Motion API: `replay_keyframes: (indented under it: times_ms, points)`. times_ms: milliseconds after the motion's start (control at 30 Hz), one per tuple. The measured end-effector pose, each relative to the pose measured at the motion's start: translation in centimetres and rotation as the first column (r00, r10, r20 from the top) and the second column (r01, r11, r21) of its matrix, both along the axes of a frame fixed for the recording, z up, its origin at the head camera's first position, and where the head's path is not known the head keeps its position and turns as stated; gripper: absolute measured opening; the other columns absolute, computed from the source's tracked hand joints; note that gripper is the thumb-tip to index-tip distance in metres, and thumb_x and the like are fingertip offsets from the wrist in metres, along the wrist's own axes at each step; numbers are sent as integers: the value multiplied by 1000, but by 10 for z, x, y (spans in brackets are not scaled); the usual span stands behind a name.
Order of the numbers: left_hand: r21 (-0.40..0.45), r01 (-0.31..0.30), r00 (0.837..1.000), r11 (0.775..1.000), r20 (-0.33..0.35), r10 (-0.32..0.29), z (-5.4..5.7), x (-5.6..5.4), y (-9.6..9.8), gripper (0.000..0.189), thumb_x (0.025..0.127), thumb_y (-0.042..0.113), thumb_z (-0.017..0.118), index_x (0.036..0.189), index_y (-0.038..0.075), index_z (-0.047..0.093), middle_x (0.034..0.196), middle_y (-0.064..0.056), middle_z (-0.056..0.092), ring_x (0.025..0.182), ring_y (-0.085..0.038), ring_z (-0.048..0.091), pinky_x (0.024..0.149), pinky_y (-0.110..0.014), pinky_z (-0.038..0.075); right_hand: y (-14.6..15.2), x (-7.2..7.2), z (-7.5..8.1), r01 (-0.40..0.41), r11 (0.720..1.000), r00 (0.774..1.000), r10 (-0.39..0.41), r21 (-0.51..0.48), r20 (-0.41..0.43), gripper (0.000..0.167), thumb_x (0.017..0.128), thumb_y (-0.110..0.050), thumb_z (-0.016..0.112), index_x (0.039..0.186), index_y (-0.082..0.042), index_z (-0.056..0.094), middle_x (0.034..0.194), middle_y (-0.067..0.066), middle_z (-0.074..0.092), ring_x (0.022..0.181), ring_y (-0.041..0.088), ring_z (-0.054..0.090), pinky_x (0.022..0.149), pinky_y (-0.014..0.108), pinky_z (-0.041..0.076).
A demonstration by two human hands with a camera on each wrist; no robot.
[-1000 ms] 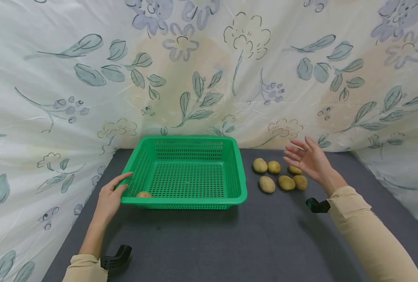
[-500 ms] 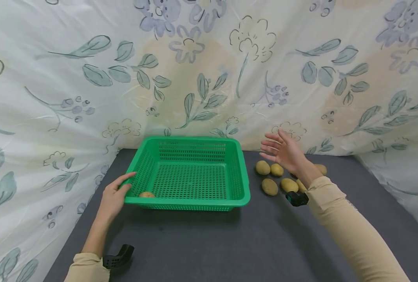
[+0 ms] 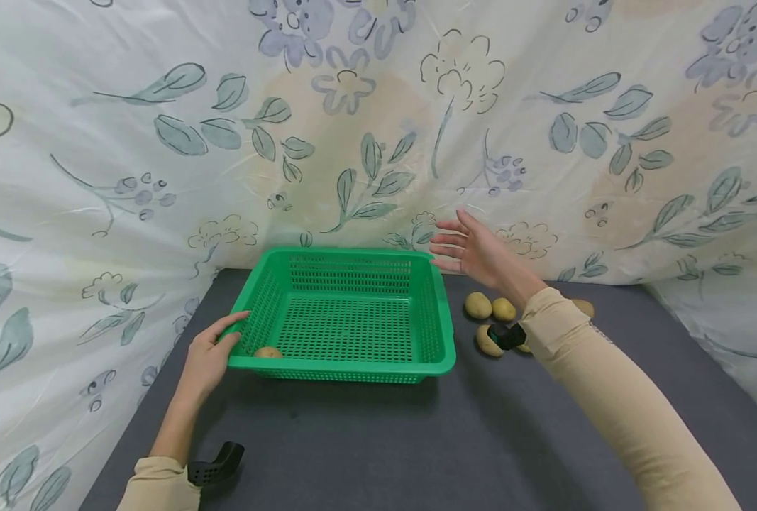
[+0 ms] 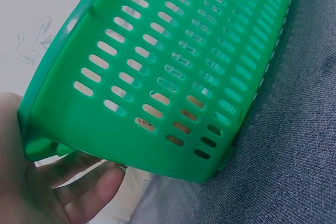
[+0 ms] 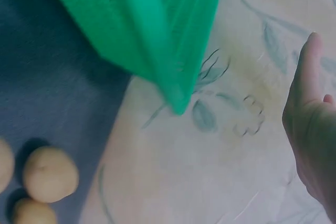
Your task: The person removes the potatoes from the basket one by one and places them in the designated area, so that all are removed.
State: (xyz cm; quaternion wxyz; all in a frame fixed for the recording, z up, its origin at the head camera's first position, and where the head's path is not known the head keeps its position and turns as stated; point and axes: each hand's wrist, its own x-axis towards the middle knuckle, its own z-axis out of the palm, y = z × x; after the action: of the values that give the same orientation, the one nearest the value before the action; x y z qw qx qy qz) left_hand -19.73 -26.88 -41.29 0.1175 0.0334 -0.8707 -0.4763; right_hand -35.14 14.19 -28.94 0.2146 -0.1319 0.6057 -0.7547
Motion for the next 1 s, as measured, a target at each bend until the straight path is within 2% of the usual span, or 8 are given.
replay_keyframes:
  times_ms: [167,400,600,667,833,900,1000]
  points:
    - [0,-4,1000,1000,7,4,-1,0,-2,41,103,20,40,142,12,47,139,-23,40,39,-9,21,40,-30,30,-25,0,13,-22,1000,999,22,-3,-33,67,101,-48,33,148,-1,24,122,14,43,116,31,44,87,39,48]
    - [-5,-12,1000,1000,13,12,0,0,-1,41,102,21,40,142,13,48,135,-22,43,40,-9,22,43,-31,32,-53,-1,21,-37,999,998,37,1,-48,66,101,-48,31,149,-2,25,131,17,38,117,32,43,90,41,46]
    - [-9,-18,1000,1000,7,18,0,-2,0,41,102,19,40,141,12,48,139,-20,42,47,-12,25,55,-35,34,-73,-6,20,-32,999,999,32,-18,-37,66,101,-47,32,148,-2,27,140,23,32,114,30,45,95,45,43]
    - [-8,-19,1000,1000,5,19,0,-2,0,41,102,18,41,141,11,49,138,-20,43,47,-12,25,54,-35,34,-81,-7,19,-42,999,998,41,-21,-44,66,102,-47,32,148,-2,27,140,23,32,116,31,45,97,46,40]
    - [-7,-25,1000,1000,-1,24,-1,-3,-1,40,101,17,41,140,11,49,137,-20,43,45,-12,23,52,-35,34,-101,-8,16,-78,996,996,76,-35,-54,65,102,-47,31,147,0,28,135,21,38,119,34,44,98,48,39]
    - [-15,-27,1000,1000,-5,27,-1,-2,-1,40,101,16,41,140,11,49,139,-20,43,50,-12,29,57,-36,35,-109,-9,13,-89,995,995,87,-51,-44,65,102,-47,31,146,0,30,133,22,40,119,35,44,98,48,39]
    - [-18,-31,1000,999,-6,31,-1,-2,-1,40,101,16,41,140,11,50,139,-20,43,53,-15,31,60,-37,35,-121,-10,8,-105,992,994,103,-70,-29,64,101,-48,32,145,-1,33,130,21,42,120,36,44,97,48,40]
